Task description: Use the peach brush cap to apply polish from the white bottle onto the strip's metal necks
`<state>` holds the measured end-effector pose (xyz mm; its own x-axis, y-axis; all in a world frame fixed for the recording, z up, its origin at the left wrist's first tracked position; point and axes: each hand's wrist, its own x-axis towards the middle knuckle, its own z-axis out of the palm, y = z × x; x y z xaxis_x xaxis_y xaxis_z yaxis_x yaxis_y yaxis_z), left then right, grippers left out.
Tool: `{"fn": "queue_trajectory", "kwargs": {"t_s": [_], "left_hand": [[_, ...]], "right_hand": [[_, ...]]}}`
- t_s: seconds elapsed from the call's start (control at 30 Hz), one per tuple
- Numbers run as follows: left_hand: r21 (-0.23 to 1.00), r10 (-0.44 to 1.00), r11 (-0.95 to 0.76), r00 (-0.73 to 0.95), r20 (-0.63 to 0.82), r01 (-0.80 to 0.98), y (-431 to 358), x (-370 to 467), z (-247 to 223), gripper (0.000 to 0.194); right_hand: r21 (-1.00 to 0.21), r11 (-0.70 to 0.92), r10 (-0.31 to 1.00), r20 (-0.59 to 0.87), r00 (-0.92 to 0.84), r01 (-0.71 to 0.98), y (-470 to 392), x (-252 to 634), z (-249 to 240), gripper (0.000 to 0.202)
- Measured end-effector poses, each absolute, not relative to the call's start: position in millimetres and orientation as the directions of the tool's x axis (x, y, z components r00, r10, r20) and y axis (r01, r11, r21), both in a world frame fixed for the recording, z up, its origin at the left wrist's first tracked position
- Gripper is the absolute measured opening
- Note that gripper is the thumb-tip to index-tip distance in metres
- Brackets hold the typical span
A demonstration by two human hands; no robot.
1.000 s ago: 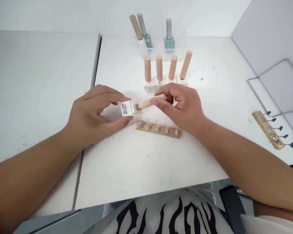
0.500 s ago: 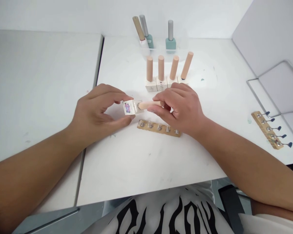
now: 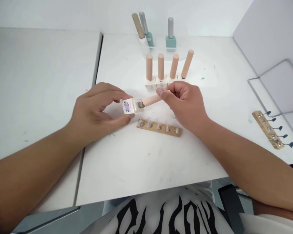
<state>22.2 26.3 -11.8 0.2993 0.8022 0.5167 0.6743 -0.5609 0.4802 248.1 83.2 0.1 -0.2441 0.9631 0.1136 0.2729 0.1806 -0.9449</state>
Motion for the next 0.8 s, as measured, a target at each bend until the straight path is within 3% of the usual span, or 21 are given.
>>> {"fn": "queue_trajectory", "kwargs": {"t_s": [0.3,0.8], "left_hand": [[0.481,0.799,-0.559,0.286,0.528,0.675,26.6,21.0,-13.7,0.028],[0.503,0.82,-0.533,0.268,0.507,0.68,26.4,17.1,-15.5,0.025]], "right_hand": [[-0.971,0.108,0.976,0.063,-0.209,0.213,88.6,250.2,-2.8,0.033],[-0.984,0.139,0.965,0.11,-0.238,0.109,93.3,256.1,-7.5,0.032]]}}
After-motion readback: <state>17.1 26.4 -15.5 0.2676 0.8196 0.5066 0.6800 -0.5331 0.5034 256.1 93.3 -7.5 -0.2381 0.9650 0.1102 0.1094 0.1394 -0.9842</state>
